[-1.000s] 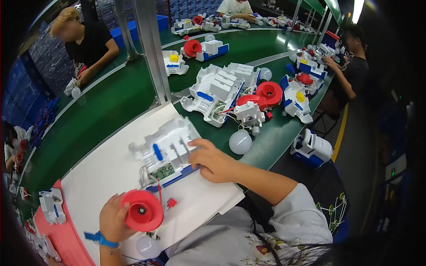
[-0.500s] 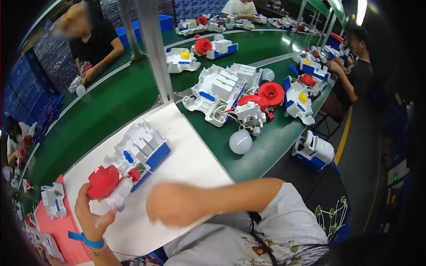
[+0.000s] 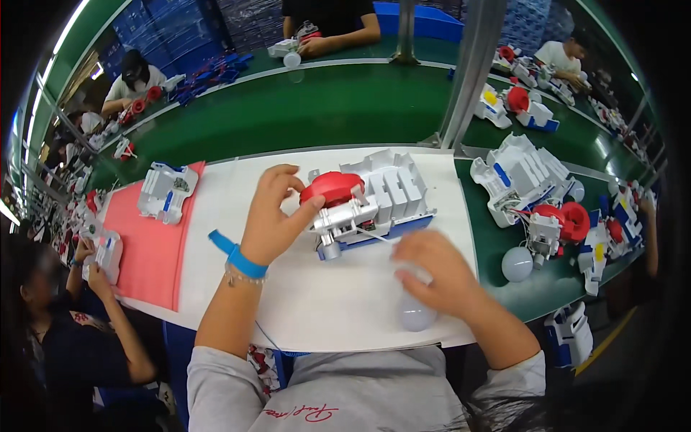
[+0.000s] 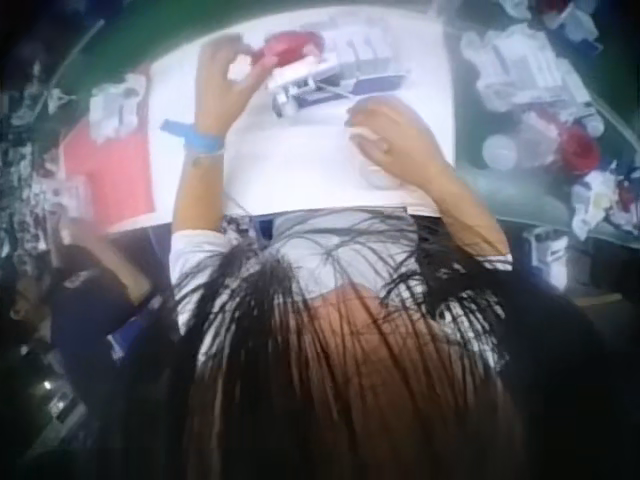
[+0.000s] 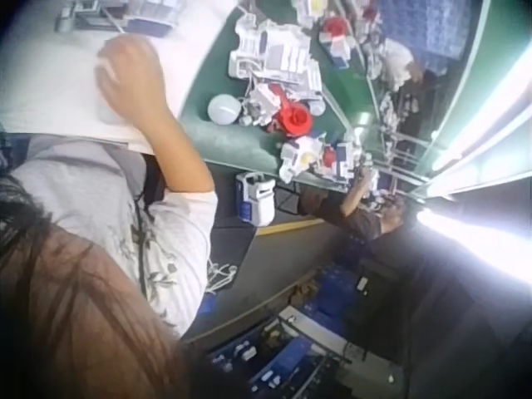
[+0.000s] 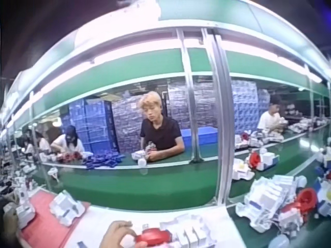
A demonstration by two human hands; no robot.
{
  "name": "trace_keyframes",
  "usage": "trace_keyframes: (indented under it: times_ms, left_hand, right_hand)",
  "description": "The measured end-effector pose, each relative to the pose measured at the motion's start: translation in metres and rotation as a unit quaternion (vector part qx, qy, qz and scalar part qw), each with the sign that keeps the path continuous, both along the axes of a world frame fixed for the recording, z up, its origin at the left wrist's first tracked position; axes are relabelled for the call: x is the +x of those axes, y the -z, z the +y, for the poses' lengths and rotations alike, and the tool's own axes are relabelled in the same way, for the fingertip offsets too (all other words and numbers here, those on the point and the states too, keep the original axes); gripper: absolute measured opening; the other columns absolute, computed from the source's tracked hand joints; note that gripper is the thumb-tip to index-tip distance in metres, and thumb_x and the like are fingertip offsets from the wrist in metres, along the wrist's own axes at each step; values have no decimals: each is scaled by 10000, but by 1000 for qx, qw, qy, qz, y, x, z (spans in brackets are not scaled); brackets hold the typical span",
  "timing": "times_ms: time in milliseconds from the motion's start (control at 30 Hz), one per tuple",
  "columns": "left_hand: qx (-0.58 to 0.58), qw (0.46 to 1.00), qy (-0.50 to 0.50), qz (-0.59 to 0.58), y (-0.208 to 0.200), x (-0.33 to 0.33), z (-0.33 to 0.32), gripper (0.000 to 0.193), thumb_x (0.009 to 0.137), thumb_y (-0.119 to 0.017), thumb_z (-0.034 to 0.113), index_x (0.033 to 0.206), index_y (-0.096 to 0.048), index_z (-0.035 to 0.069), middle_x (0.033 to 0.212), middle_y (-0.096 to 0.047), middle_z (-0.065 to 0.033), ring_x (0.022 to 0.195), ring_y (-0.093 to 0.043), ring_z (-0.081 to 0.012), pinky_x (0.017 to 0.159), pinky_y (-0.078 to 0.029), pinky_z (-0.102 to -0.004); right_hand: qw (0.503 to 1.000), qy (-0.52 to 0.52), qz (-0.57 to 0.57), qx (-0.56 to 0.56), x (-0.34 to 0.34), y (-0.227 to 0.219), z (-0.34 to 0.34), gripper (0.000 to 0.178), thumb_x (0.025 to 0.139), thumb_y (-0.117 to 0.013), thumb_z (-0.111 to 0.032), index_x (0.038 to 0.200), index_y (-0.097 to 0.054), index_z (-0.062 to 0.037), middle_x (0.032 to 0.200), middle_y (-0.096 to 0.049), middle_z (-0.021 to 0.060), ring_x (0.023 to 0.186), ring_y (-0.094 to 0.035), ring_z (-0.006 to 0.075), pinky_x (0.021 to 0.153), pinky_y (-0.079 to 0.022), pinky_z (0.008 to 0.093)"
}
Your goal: Assembling an electronic component with a motor and plastic housing on an assembly line.
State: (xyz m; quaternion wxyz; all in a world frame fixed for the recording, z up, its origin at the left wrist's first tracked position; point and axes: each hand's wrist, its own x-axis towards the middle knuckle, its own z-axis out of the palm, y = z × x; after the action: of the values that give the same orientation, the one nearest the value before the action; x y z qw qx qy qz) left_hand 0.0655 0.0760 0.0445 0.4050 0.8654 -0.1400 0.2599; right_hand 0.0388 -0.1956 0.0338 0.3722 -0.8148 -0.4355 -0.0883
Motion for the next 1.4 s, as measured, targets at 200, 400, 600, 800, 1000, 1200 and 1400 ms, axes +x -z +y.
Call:
trace_keyframes:
  times_ms: [200, 400, 600, 800, 1000, 1200, 1400]
  left_hand:
    - [-263, 930, 111, 231, 27, 11, 8, 260, 907, -532, 206, 1054, -459, 4, 995, -569, -71, 872, -560, -111, 743, -465, -251]
    - [-307, 874, 220, 305, 36, 1, 28, 567, 810, -475, -13, 1348, -303, 34, 1336, -379, -112, 1289, -332, -232, 996, -347, -327]
    - [-140, 938, 259, 184, 26, -6, 23, 1095, 613, -730, 59, 1433, -6, 106, 1475, -133, -154, 1353, -183, -287, 1100, -172, -409]
    - [-191, 952, 182, 154, 42, -1, 4, 1143, 606, -783, 131, 1427, 12, 104, 1447, -187, -168, 1335, -223, -304, 1090, -196, -413]
    - [-203, 943, 194, 181, 40, -3, 2, 1077, 611, -789, 157, 1424, -87, 85, 1410, -283, -138, 1324, -257, -273, 1075, -215, -387]
    - [-200, 918, 217, 267, 51, 0, 2, 915, 682, -711, 34, 1407, -156, 85, 1337, -379, -109, 1226, -397, -232, 1004, -337, -361]
    - [-322, 877, 224, 279, 50, -3, -8, 841, 683, -699, 2, 1368, -219, 92, 1299, -414, -106, 1201, -422, -220, 968, -384, -345]
  right_hand:
    - [979, 144, -77, -122, 57, -9, 26, 617, 688, -710, -330, 1186, -490, -40, 1263, -471, 128, 1261, -352, 288, 1058, -73, 539]
    - [986, 105, 13, -132, 74, -8, 48, 561, 670, -728, -301, 1131, -541, -42, 1190, -539, 127, 1204, -428, 244, 1080, -27, 509]
    - [977, 44, 205, 31, 69, -18, 53, 464, 704, -737, -138, 1093, -522, -5, 1269, -464, 123, 1064, -531, 251, 864, -475, 352]
    - [960, 12, 234, 154, 68, -7, 54, 458, 695, -741, -135, 1078, -505, -48, 1254, -442, 121, 1115, -474, 234, 935, -405, 358]
    - [977, -13, 149, 154, 71, -10, 53, 381, 721, -729, -152, 972, -455, -68, 1294, -400, 135, 1105, -458, 262, 875, -419, 353]
    - [968, -16, 159, 192, 65, -9, 59, 394, 725, -726, -153, 981, -438, -73, 1294, -390, 139, 1092, -461, 256, 870, -420, 339]
    - [967, -54, 169, 184, 72, 1, 56, 359, 756, -700, -170, 992, -453, -60, 1326, -374, 148, 1108, -457, 253, 874, -420, 329]
